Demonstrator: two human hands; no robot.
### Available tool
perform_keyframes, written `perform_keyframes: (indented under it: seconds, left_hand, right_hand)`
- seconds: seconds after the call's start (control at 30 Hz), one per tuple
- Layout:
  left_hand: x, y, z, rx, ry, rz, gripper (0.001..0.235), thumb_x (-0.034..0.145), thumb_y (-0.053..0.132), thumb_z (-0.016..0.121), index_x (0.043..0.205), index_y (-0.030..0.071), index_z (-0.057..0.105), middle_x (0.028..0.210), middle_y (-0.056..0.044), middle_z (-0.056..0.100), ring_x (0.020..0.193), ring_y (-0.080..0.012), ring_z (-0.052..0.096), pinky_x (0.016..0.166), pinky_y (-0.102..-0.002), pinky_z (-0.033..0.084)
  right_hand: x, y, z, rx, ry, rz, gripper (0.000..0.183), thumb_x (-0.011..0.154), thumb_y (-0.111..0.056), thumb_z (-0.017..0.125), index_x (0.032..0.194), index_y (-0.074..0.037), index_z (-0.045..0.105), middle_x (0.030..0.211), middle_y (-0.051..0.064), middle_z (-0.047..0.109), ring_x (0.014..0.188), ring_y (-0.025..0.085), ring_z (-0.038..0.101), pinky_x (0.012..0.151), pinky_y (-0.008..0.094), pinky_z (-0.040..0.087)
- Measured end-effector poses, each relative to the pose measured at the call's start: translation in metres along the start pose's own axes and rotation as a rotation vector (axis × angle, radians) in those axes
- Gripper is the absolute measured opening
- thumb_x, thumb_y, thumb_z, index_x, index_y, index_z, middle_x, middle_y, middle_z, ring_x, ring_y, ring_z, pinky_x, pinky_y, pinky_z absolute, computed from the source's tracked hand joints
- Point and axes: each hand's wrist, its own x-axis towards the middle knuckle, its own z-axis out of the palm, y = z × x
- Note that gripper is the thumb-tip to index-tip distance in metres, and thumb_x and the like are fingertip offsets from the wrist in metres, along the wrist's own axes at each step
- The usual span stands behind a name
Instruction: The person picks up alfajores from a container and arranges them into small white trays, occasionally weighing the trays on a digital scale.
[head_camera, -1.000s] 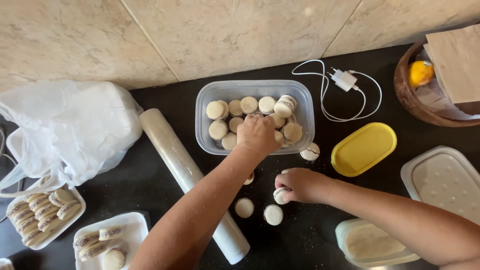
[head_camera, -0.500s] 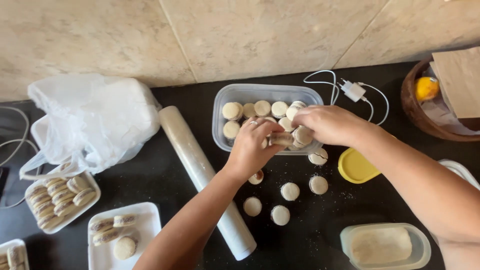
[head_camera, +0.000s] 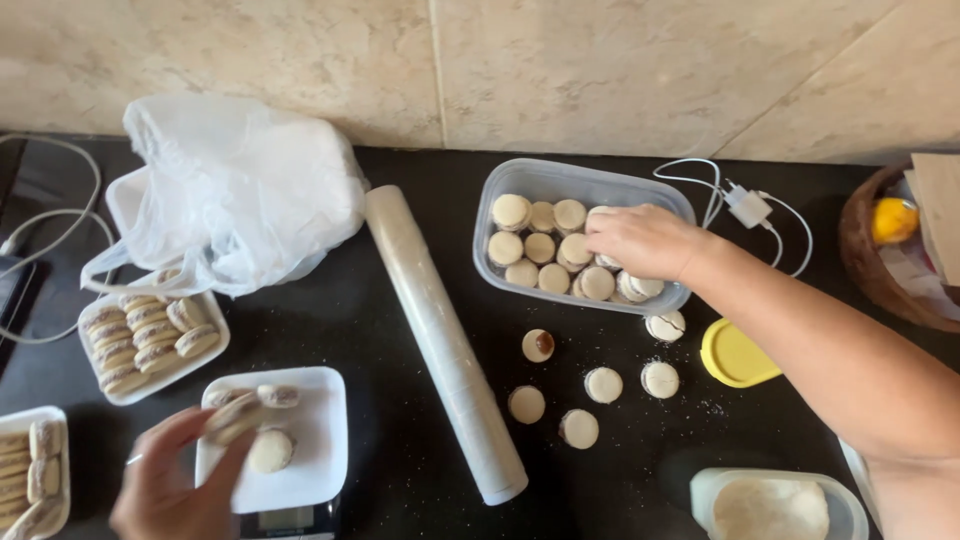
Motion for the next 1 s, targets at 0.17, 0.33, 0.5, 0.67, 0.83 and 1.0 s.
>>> perform_keyframes:
  seconds: [0.17, 0.33, 0.5, 0.67, 0.83, 1.0]
  left_hand:
    - [-0.011, -0.047, -0.045, -0.095, 0.068, -0.168, 0.034, 0.083, 0.0, 0.077, 0.111, -0.003, 0.059, 0.101, -0.014, 0.06, 0.089, -0.0143, 0.053, 0.09, -0.02, 0.041]
    - [-0.022, -0.066, -0.051, -0.119, 0.068, -0.086, 0.036, 0.081, -0.001, 0.077, 0.111, -0.004, 0.057, 0.101, -0.016, 0.059, 0.091, -0.0158, 0.052, 0.091, -0.023, 0.04]
    - [-0.022, -0.035, -0.04, -0.16, 0.079, -0.011, 0.035, 0.077, -0.013, 0.075, 0.107, -0.009, 0.057, 0.103, -0.021, 0.059, 0.094, -0.021, 0.053, 0.093, -0.025, 0.044]
    - [-0.025, -0.033, -0.037, -0.162, 0.08, -0.031, 0.034, 0.076, -0.011, 0.075, 0.105, -0.008, 0.058, 0.101, -0.02, 0.059, 0.093, -0.0201, 0.053, 0.091, -0.025, 0.044]
    - [-0.025, -0.031, -0.039, -0.156, 0.07, 0.003, 0.034, 0.075, -0.011, 0.075, 0.104, -0.009, 0.058, 0.1, -0.021, 0.059, 0.091, -0.0207, 0.054, 0.089, -0.025, 0.044]
    - [-0.024, -0.034, -0.04, -0.149, 0.089, 0.0, 0.034, 0.076, -0.012, 0.076, 0.105, -0.007, 0.058, 0.101, -0.02, 0.059, 0.092, -0.0201, 0.054, 0.09, -0.025, 0.045]
  right_hand:
    - [0.01, -0.008, -0.014, -0.075, -0.219, 0.173, 0.009, 0.082, -0.008, 0.047, 0.085, -0.011, 0.055, 0.09, 0.006, 0.054, 0.083, 0.026, 0.055, 0.064, 0.043, 0.047]
    - [0.015, -0.004, -0.008, -0.152, -0.223, 0.132, 0.019, 0.08, -0.006, 0.049, 0.09, -0.014, 0.062, 0.096, 0.004, 0.052, 0.087, 0.026, 0.056, 0.067, 0.044, 0.05]
    - [0.016, 0.007, 0.004, -0.22, -0.231, 0.13, 0.022, 0.094, -0.029, 0.044, 0.104, -0.017, 0.06, 0.093, 0.007, 0.054, 0.086, 0.029, 0.058, 0.073, 0.045, 0.048]
    - [0.015, 0.017, 0.009, -0.283, -0.227, 0.071, 0.032, 0.083, -0.023, 0.048, 0.109, -0.036, 0.062, 0.089, 0.0, 0.051, 0.087, 0.023, 0.055, 0.077, 0.04, 0.045]
    - [0.017, 0.006, -0.013, -0.182, -0.334, 0.136, 0.035, 0.075, -0.025, 0.054, 0.107, -0.036, 0.062, 0.094, -0.002, 0.05, 0.094, 0.02, 0.054, 0.09, 0.036, 0.041]
    - [0.022, 0.015, -0.014, -0.21, -0.333, 0.037, 0.016, 0.07, -0.023, 0.061, 0.085, -0.027, 0.059, 0.097, -0.008, 0.051, 0.093, 0.015, 0.051, 0.08, 0.036, 0.043]
